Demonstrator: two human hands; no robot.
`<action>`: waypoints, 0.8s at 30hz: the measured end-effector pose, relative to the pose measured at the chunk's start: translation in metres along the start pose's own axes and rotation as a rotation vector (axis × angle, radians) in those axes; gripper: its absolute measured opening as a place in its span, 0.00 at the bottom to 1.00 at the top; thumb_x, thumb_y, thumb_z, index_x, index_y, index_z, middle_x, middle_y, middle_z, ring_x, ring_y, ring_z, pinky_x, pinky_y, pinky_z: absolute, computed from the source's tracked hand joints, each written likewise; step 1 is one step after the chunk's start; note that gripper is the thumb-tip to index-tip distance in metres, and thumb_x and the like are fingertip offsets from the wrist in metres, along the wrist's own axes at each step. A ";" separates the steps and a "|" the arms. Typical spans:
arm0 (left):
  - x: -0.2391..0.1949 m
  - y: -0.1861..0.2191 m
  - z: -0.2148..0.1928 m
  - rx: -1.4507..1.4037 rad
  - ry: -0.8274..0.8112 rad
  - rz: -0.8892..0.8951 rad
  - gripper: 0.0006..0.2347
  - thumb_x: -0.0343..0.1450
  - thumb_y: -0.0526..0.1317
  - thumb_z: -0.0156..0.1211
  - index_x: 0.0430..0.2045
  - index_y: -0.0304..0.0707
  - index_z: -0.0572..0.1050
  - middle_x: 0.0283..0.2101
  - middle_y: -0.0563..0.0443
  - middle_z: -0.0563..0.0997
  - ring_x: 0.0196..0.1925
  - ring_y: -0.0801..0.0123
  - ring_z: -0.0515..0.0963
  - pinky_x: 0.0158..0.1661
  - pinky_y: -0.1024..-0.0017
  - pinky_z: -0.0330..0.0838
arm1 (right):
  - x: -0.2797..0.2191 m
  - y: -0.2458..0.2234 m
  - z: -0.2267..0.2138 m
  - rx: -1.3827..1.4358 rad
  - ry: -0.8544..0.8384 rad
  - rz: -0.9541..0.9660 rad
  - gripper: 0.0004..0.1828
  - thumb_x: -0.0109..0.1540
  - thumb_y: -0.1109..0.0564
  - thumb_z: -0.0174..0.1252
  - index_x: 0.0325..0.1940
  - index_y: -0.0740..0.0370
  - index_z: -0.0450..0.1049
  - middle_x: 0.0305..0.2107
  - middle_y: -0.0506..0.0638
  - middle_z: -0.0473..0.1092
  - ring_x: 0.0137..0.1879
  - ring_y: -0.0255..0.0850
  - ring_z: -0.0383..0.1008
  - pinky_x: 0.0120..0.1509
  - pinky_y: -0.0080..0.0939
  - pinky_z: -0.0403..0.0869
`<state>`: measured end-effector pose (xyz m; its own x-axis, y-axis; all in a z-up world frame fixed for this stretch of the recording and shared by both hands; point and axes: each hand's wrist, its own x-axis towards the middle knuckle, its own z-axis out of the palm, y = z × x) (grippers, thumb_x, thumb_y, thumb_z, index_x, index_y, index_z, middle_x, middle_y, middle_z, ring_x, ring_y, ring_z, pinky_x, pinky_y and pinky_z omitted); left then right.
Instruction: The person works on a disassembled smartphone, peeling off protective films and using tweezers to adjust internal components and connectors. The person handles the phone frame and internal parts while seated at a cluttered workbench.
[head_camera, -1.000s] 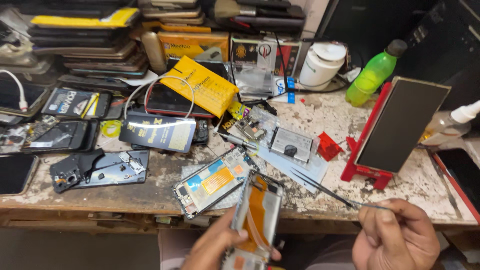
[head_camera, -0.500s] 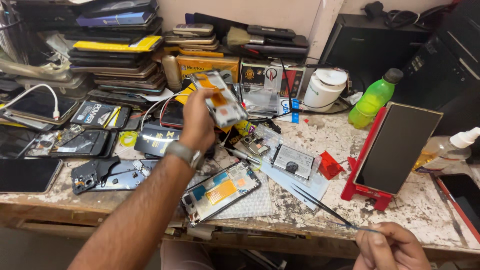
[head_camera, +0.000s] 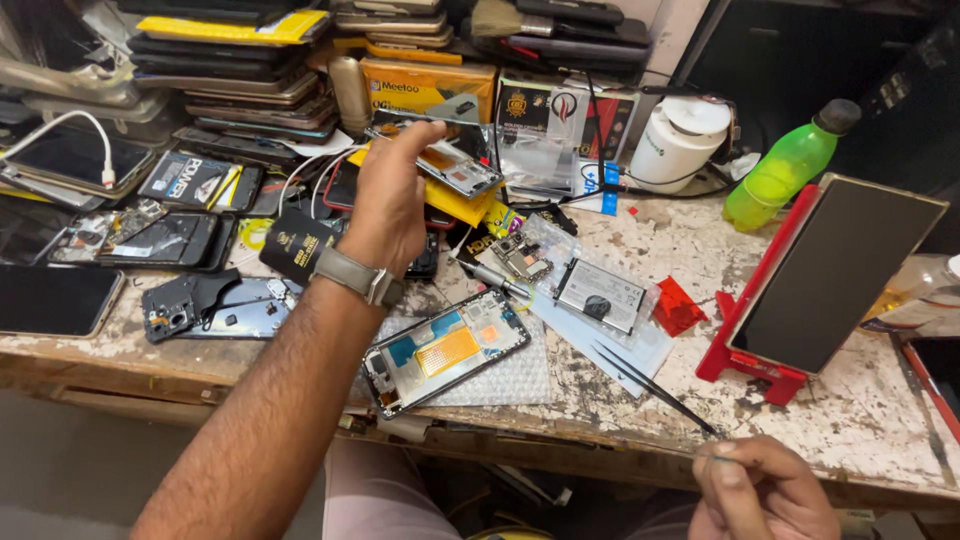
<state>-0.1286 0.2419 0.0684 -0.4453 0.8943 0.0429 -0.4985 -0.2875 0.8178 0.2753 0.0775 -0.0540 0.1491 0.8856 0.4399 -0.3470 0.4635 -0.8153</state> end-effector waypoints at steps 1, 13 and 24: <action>-0.003 0.001 0.002 -0.002 0.021 -0.006 0.15 0.66 0.36 0.66 0.42 0.30 0.69 0.41 0.46 0.78 0.42 0.64 0.79 0.50 0.62 0.73 | -0.002 0.001 0.003 0.018 -0.006 -0.006 0.03 0.68 0.75 0.54 0.44 0.77 0.72 0.22 0.56 0.68 0.24 0.27 0.64 0.33 0.31 0.67; -0.111 0.031 -0.032 0.960 -0.212 0.229 0.28 0.70 0.44 0.63 0.64 0.31 0.65 0.62 0.38 0.77 0.64 0.58 0.76 0.61 0.65 0.68 | -0.002 0.007 0.014 0.010 -0.021 -0.003 0.03 0.66 0.76 0.57 0.43 0.77 0.74 0.28 0.59 0.72 0.28 0.29 0.69 0.35 0.28 0.70; -0.189 0.056 -0.053 1.755 -0.571 0.290 0.40 0.60 0.52 0.70 0.63 0.24 0.62 0.59 0.30 0.74 0.60 0.40 0.72 0.54 0.52 0.63 | -0.002 0.017 0.029 -0.041 -0.046 0.046 0.04 0.64 0.77 0.56 0.42 0.77 0.74 0.33 0.62 0.73 0.39 0.39 0.76 0.49 0.37 0.77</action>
<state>-0.1116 0.0392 0.0757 0.0906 0.9873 0.1303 0.9398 -0.1281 0.3168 0.2417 0.0831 -0.0579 0.0910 0.9042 0.4172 -0.3142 0.4236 -0.8496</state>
